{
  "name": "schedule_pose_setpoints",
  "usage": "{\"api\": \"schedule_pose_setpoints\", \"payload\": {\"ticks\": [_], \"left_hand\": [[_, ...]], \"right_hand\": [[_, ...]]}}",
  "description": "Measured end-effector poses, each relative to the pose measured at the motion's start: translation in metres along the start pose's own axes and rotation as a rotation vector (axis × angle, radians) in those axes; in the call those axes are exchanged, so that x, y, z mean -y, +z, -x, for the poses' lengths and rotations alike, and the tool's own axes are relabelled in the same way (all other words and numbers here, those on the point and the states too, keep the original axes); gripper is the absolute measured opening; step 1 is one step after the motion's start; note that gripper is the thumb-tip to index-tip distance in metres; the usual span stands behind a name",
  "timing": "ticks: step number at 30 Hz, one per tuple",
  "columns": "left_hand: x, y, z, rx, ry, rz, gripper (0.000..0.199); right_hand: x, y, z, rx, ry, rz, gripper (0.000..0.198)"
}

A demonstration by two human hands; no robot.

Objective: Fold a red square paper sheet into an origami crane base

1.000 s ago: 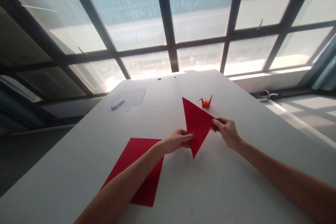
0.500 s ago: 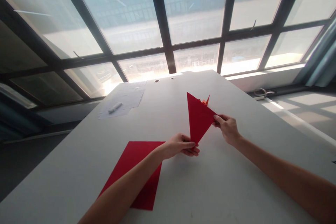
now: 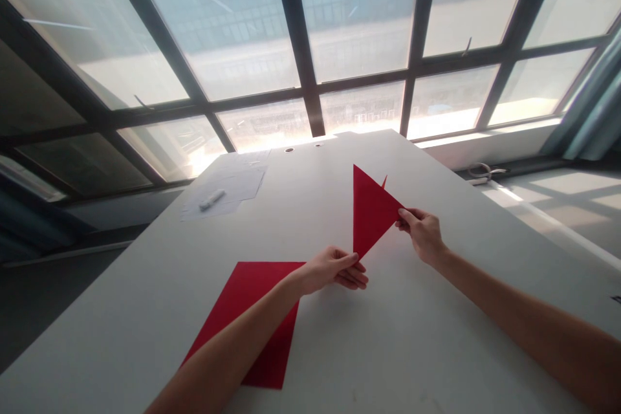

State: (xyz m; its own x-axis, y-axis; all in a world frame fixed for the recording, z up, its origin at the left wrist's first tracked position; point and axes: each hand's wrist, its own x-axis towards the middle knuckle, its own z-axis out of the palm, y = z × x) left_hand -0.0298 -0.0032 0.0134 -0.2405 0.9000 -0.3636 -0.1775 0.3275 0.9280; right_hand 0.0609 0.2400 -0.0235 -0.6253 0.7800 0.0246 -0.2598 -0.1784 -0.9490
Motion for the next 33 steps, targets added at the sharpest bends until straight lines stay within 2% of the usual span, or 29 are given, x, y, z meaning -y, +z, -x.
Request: {"api": "schedule_pose_setpoints", "payload": {"ticks": [3, 5, 6, 8, 10, 11, 12, 14, 17, 19, 24, 29, 33], "left_hand": [[-0.002, -0.002, 0.001, 0.021, -0.002, -0.019, 0.053], [-0.002, -0.005, 0.0, 0.021, -0.038, -0.084, 0.06], [-0.002, -0.006, -0.001, -0.056, -0.037, -0.138, 0.066], [-0.001, -0.007, -0.004, -0.384, 0.08, -0.285, 0.069], [0.001, -0.005, -0.007, -0.734, 0.331, -0.455, 0.054], [0.002, -0.002, -0.008, -0.814, 0.455, -0.543, 0.042], [0.004, 0.0, -0.009, -0.81, 0.554, -0.63, 0.036], [0.008, 0.005, -0.012, -0.656, 0.642, -0.783, 0.045], [0.017, 0.006, -0.014, -0.412, 0.571, -0.925, 0.058], [0.024, 0.002, -0.016, -0.327, 0.501, -0.984, 0.065], [0.033, -0.003, -0.019, -0.291, 0.456, -1.159, 0.073], [0.032, -0.001, -0.021, -0.296, 0.344, -1.376, 0.078], [0.031, -0.001, -0.023, -0.296, 0.294, -1.473, 0.079]], "right_hand": [[0.002, 0.0, 0.0, -0.003, 0.001, 0.006, 0.027], [0.003, 0.0, 0.002, 0.007, 0.009, 0.027, 0.027], [0.004, 0.001, 0.003, 0.013, 0.021, 0.042, 0.026], [0.005, 0.002, 0.008, 0.054, 0.075, 0.097, 0.023], [0.005, 0.005, 0.014, 0.124, 0.144, 0.186, 0.018], [0.004, 0.006, 0.016, 0.164, 0.174, 0.235, 0.016], [0.004, 0.008, 0.019, 0.203, 0.199, 0.282, 0.013], [0.003, 0.01, 0.022, 0.26, 0.221, 0.361, 0.011], [0.002, 0.012, 0.024, 0.315, 0.207, 0.456, 0.011], [0.001, 0.012, 0.023, 0.332, 0.19, 0.5, 0.012], [-0.001, 0.012, 0.022, 0.373, 0.131, 0.666, 0.015], [0.007, 0.008, 0.018, 0.411, -0.09, 1.046, 0.024], [0.028, 0.005, 0.033, 0.332, -0.294, 1.427, 0.028]]}}
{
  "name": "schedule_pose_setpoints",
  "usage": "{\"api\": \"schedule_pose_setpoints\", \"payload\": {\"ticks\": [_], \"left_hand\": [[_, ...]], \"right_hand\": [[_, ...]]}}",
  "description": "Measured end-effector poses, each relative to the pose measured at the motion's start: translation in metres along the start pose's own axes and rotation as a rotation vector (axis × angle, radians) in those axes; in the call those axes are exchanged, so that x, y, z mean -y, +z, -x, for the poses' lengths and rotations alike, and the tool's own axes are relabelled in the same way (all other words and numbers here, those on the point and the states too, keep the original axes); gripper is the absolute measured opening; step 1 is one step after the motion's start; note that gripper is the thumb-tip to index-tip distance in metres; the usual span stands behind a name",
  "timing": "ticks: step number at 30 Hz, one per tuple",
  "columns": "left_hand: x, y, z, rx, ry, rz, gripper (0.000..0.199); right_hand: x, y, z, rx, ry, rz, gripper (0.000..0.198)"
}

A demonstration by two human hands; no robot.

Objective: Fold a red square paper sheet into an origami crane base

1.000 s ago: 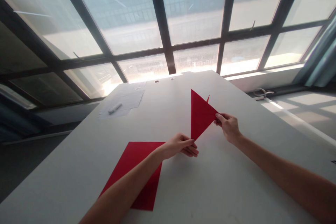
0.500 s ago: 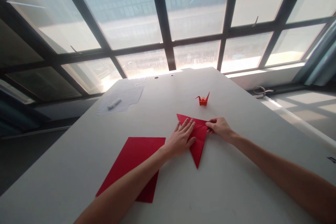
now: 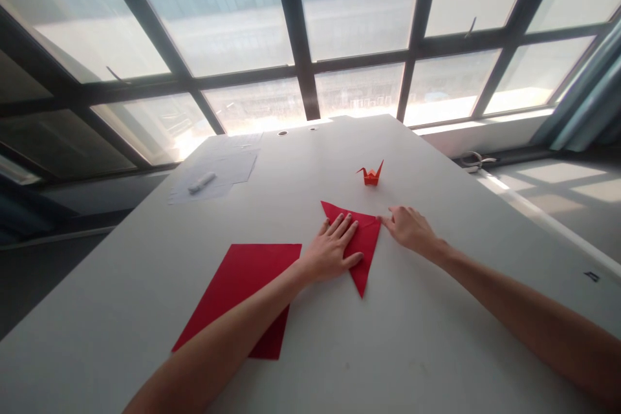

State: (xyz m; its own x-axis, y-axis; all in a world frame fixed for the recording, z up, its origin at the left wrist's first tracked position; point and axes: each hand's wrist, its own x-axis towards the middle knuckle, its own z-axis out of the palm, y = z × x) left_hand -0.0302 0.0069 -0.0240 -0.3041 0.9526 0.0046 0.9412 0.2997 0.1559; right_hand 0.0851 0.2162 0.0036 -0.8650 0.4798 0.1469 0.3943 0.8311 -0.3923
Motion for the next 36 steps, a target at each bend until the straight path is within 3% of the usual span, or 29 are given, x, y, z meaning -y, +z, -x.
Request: {"api": "schedule_pose_setpoints", "payload": {"ticks": [2, 3, 6, 8, 15, 23, 30, 36], "left_hand": [[0.0, 0.001, 0.0, -0.005, -0.002, -0.016, 0.08], [0.0, 0.002, 0.0, -0.011, 0.0, -0.02, 0.08], [0.001, 0.005, 0.0, -0.029, 0.013, -0.025, 0.08], [0.001, 0.006, 0.0, -0.046, 0.017, -0.025, 0.079], [-0.001, -0.005, 0.004, -0.117, 0.062, 0.013, 0.067], [0.004, -0.029, 0.018, -0.092, 0.438, 0.084, 0.047], [-0.006, -0.019, 0.018, 0.008, 0.369, -0.005, 0.072], [-0.002, -0.015, 0.017, -0.035, 0.264, -0.068, 0.072]], "right_hand": [[0.012, -0.008, 0.019, -0.127, -0.112, 0.07, 0.026], [0.019, -0.01, 0.032, -0.148, -0.244, 0.052, 0.025], [0.04, -0.007, 0.072, 0.061, -0.723, -0.068, 0.021], [0.047, 0.0, 0.093, 0.142, -0.822, -0.061, 0.018], [0.04, 0.003, 0.111, 0.229, -0.747, -0.118, 0.017], [0.022, 0.005, 0.106, 0.166, -0.774, -0.154, 0.021], [-0.028, -0.005, 0.064, 0.063, -0.809, -0.117, 0.024], [-0.032, -0.005, 0.054, 0.042, -0.825, -0.131, 0.023]]}}
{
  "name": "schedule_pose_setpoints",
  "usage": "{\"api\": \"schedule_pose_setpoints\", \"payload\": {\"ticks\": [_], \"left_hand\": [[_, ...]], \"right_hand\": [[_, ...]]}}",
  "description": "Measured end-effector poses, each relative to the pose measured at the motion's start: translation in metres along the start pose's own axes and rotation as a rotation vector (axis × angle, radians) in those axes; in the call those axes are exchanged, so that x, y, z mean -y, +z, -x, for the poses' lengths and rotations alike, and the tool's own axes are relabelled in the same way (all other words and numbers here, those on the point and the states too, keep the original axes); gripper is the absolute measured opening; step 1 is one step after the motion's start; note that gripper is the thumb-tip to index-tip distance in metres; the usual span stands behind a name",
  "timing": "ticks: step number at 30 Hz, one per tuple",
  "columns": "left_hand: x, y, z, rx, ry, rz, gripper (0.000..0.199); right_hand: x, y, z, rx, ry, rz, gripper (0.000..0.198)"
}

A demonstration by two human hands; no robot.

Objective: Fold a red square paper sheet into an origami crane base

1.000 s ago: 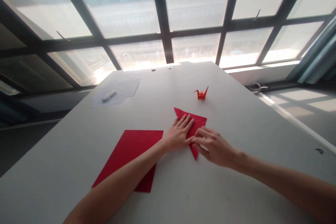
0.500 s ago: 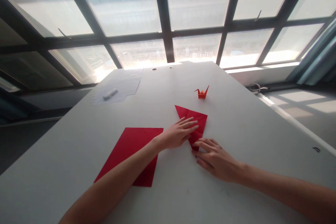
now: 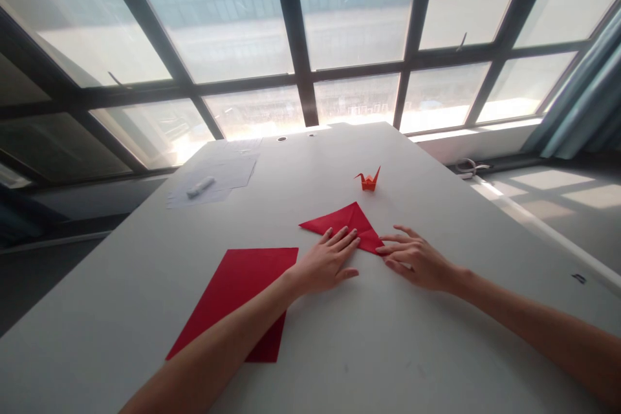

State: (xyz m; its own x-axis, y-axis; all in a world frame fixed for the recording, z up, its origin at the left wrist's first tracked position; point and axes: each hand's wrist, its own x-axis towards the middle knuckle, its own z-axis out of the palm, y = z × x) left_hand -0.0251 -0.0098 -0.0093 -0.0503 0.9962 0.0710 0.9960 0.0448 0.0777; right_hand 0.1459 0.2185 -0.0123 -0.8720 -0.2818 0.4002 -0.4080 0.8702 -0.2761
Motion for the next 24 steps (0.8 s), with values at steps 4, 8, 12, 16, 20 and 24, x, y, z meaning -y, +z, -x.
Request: {"api": "schedule_pose_setpoints", "payload": {"ticks": [4, 8, 12, 16, 20, 24], "left_hand": [[0.007, 0.004, 0.002, -0.033, -0.081, -0.015, 0.07], [0.012, 0.008, 0.003, -0.024, -0.112, -0.007, 0.067], [0.01, 0.008, 0.002, -0.044, -0.115, -0.009, 0.065], [0.008, 0.008, 0.003, -0.053, -0.122, -0.011, 0.063], [0.009, 0.009, 0.004, -0.049, -0.129, -0.009, 0.066], [0.009, 0.011, 0.004, -0.052, -0.125, -0.01, 0.066]], "right_hand": [[0.002, 0.002, -0.001, -0.043, 0.017, -0.003, 0.024], [0.011, 0.002, -0.011, -0.043, 0.1, 0.045, 0.021], [0.027, 0.007, -0.039, -0.008, 0.159, 0.162, 0.023], [0.035, 0.018, -0.061, 0.084, 0.136, 0.214, 0.032], [0.034, 0.025, -0.064, 0.094, 0.126, 0.268, 0.04], [0.034, 0.026, -0.066, 0.106, 0.091, 0.33, 0.04]]}}
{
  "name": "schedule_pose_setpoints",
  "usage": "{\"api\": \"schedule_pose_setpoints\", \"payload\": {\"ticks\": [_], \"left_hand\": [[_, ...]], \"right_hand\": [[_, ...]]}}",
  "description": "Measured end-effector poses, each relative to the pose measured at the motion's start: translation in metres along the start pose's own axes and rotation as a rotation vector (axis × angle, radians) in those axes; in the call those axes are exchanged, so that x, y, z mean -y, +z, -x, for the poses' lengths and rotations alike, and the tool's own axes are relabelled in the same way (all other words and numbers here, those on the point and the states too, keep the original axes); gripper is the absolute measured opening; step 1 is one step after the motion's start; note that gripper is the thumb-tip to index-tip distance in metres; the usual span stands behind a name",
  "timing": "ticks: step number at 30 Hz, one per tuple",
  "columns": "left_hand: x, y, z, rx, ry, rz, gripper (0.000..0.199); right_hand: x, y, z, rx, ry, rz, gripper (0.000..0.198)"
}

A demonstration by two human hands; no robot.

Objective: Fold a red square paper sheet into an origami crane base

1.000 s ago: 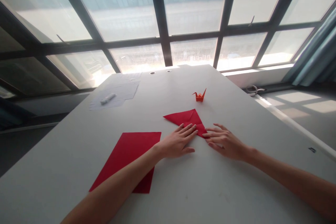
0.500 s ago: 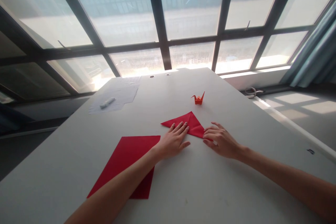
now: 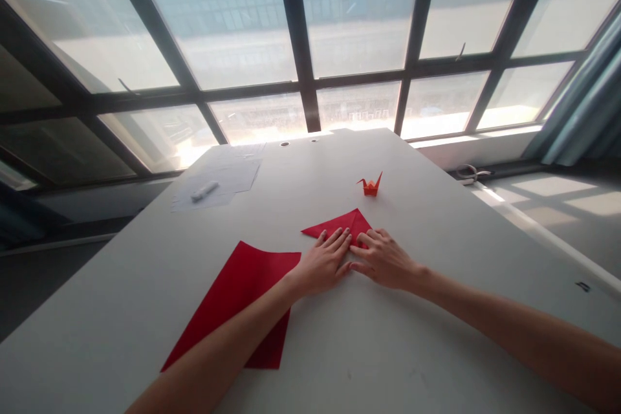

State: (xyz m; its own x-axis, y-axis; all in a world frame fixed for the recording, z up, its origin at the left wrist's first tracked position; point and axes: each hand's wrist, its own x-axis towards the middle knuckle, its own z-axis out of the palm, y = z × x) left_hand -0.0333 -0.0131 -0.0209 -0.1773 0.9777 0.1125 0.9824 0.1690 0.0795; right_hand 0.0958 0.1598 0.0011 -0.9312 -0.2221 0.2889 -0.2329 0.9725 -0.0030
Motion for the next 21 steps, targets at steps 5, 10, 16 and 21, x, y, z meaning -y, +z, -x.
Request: {"api": "schedule_pose_setpoints", "payload": {"ticks": [5, 10, 16, 21], "left_hand": [[0.0, 0.001, 0.0, -0.008, -0.002, -0.008, 0.067], [0.002, 0.001, -0.001, 0.017, -0.01, 0.004, 0.066], [0.003, -0.001, -0.002, 0.015, 0.002, 0.023, 0.065], [0.002, -0.002, -0.002, 0.023, 0.008, 0.013, 0.065]], "right_hand": [[-0.001, -0.007, 0.002, 0.013, -0.025, 0.047, 0.036], [-0.014, -0.017, 0.054, 0.014, 0.041, 0.08, 0.033], [-0.039, -0.032, 0.119, -0.009, 0.152, 0.003, 0.024], [-0.038, -0.038, 0.098, -0.163, 0.254, -0.071, 0.034]]}}
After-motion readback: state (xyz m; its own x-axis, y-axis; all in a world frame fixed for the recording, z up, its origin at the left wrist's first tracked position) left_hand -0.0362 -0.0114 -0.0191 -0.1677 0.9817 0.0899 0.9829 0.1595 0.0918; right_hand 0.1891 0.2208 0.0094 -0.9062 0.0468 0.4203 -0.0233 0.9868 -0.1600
